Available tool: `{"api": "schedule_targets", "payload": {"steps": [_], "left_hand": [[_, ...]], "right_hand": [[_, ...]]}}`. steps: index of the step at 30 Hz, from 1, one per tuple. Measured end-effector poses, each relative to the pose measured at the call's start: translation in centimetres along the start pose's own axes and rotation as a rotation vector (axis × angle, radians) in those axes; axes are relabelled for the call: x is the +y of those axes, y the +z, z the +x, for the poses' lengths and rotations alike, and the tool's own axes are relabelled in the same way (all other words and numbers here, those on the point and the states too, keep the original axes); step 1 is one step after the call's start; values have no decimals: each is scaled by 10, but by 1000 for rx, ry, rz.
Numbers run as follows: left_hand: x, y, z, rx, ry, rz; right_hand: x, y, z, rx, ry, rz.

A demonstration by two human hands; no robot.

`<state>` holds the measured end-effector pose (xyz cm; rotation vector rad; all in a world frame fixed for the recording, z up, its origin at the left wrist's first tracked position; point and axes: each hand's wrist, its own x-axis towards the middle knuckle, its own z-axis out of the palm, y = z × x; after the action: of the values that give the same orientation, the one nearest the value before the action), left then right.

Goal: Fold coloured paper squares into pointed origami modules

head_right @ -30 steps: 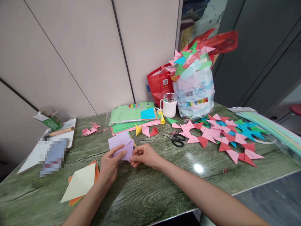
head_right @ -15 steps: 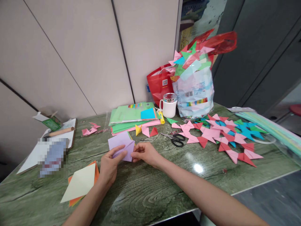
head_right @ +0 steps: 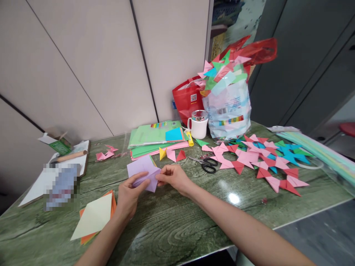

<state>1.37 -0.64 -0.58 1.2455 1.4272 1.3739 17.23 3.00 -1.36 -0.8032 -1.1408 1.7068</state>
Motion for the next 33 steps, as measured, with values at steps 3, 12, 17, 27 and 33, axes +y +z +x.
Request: {"api": "schedule_targets", "payload": {"steps": [3, 12, 17, 27, 33], "left_hand": [[1, 0, 0, -5, -8, -3], [5, 2, -1, -12, -7, -19], [3, 1, 0, -10, -1, -8], [3, 1, 2, 29, -41, -85], [1, -2, 2, 15, -27, -41]], "right_hand": [[0, -1, 0, -12, 2, 29], [-1, -6, 1, -32, -10, 71], [-1, -7, 2, -23, -3, 36], [1, 3, -5, -166, 107, -123], [1, 5, -6, -165, 74, -134]]}}
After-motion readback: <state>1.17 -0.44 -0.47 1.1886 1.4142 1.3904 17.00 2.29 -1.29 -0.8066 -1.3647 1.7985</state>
